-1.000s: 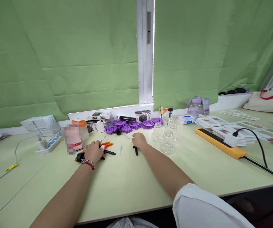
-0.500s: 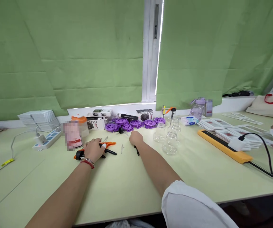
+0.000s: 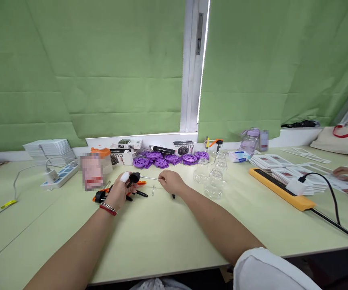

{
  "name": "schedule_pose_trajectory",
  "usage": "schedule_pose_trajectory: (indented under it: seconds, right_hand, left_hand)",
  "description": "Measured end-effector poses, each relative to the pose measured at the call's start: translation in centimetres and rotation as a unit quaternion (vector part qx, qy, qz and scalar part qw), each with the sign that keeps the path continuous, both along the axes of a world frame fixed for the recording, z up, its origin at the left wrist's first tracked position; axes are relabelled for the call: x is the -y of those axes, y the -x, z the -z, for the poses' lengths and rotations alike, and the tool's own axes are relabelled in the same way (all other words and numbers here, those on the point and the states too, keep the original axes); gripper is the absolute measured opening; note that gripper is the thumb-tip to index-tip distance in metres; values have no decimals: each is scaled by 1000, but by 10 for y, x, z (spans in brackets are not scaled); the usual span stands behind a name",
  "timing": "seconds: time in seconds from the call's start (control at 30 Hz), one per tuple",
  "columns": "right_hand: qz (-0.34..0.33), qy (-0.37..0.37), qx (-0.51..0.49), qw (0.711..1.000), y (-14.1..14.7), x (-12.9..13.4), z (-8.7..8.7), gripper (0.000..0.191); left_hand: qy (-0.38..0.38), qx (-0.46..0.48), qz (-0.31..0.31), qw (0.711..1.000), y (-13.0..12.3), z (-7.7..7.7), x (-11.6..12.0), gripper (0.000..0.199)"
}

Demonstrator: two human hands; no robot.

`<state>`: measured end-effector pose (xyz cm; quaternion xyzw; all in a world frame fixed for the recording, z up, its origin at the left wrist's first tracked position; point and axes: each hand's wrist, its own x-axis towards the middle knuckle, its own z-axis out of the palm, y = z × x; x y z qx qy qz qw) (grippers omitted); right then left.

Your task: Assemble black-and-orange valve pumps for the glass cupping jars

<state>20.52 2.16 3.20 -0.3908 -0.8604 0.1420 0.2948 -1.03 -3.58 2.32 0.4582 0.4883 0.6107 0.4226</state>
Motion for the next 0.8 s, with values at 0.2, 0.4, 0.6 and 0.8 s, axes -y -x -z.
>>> schedule_pose_trajectory:
  seconds: [0.2, 0.4, 0.6, 0.8]
  right_hand:
    - [-15, -48, -14, 999, 1, 8, 10, 13]
    - [3, -39, -41, 998, -4, 4, 23, 10]
    - [107, 39, -52, 992, -12, 2, 18, 20]
    - [245, 161, 95, 951, -29, -3, 22, 36]
  left_hand:
    - [17, 56, 85, 995, -7, -7, 10, 29]
    - [75, 35, 136, 987, -8, -4, 11, 30]
    - [55, 36, 110, 992, -11, -5, 12, 28]
    - [22, 115, 72, 991, -8, -2, 9, 26]
